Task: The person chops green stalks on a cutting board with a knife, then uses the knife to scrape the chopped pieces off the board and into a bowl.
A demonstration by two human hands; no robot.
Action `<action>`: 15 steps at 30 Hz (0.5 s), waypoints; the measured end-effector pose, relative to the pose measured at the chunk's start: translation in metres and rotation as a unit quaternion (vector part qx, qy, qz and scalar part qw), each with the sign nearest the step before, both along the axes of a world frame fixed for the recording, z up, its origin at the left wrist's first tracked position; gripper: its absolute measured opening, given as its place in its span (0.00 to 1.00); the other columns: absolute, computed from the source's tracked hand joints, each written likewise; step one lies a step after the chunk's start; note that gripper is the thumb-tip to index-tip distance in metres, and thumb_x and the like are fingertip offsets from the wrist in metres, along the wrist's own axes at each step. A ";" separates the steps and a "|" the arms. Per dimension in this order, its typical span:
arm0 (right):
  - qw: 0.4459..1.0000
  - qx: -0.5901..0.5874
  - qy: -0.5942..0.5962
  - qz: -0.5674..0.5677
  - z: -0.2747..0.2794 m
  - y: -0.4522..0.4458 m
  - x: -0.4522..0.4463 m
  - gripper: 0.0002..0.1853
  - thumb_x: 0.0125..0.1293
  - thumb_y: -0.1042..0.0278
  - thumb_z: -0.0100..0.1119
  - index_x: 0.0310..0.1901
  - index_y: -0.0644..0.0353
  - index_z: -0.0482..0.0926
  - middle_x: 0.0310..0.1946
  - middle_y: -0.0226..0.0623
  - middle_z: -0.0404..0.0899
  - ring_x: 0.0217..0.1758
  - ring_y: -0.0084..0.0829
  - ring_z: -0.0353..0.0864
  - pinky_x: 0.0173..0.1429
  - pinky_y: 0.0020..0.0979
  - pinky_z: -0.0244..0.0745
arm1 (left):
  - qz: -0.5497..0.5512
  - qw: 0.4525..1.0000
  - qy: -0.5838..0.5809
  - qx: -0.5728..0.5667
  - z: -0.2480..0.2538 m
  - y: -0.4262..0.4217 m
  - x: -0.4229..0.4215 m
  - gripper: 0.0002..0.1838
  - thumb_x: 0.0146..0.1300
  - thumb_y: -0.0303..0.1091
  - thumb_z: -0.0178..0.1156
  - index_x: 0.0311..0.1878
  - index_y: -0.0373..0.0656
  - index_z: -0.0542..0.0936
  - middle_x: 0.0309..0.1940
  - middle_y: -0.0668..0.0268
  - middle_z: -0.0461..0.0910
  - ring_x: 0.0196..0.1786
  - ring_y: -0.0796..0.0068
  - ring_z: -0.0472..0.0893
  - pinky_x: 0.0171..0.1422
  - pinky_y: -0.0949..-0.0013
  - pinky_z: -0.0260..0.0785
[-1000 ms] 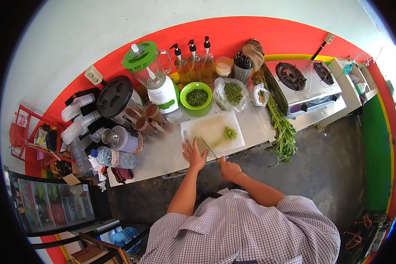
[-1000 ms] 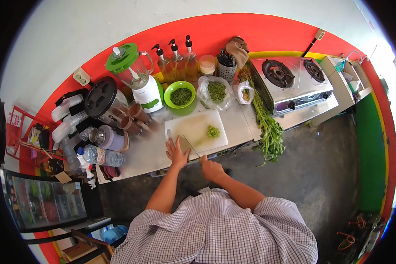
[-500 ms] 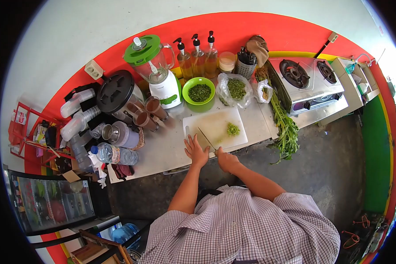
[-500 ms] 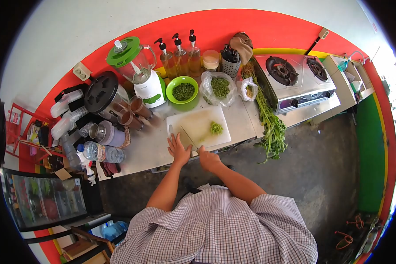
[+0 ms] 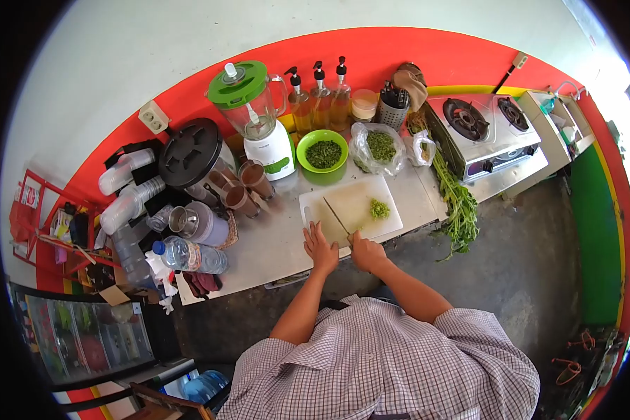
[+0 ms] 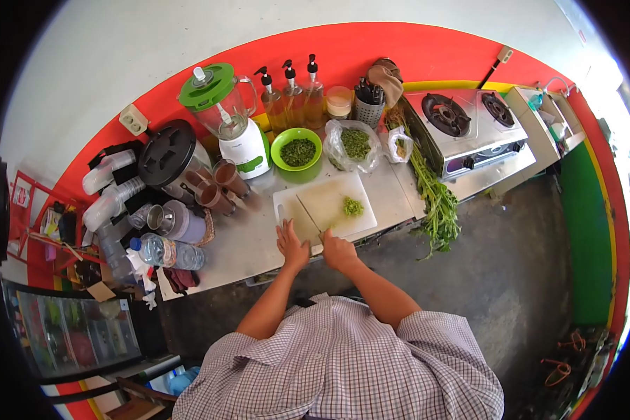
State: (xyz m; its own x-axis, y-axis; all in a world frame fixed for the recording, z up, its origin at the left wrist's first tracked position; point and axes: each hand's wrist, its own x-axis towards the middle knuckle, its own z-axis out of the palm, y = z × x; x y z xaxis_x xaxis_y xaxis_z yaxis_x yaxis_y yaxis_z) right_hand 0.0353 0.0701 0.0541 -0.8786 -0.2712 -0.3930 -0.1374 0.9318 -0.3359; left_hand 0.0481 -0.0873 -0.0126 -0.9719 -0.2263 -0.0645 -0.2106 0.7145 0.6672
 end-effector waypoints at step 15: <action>0.998 0.023 0.030 -0.059 -0.006 0.038 0.044 0.25 0.65 0.62 0.58 0.61 0.58 0.65 0.34 0.53 0.86 0.38 0.55 0.87 0.42 0.56 0.81 | -0.063 0.985 -0.029 -0.156 0.032 -0.072 -0.023 0.19 0.63 0.40 0.66 0.49 0.36 0.76 0.48 0.52 0.79 0.49 0.50 0.81 0.55 0.50 0.75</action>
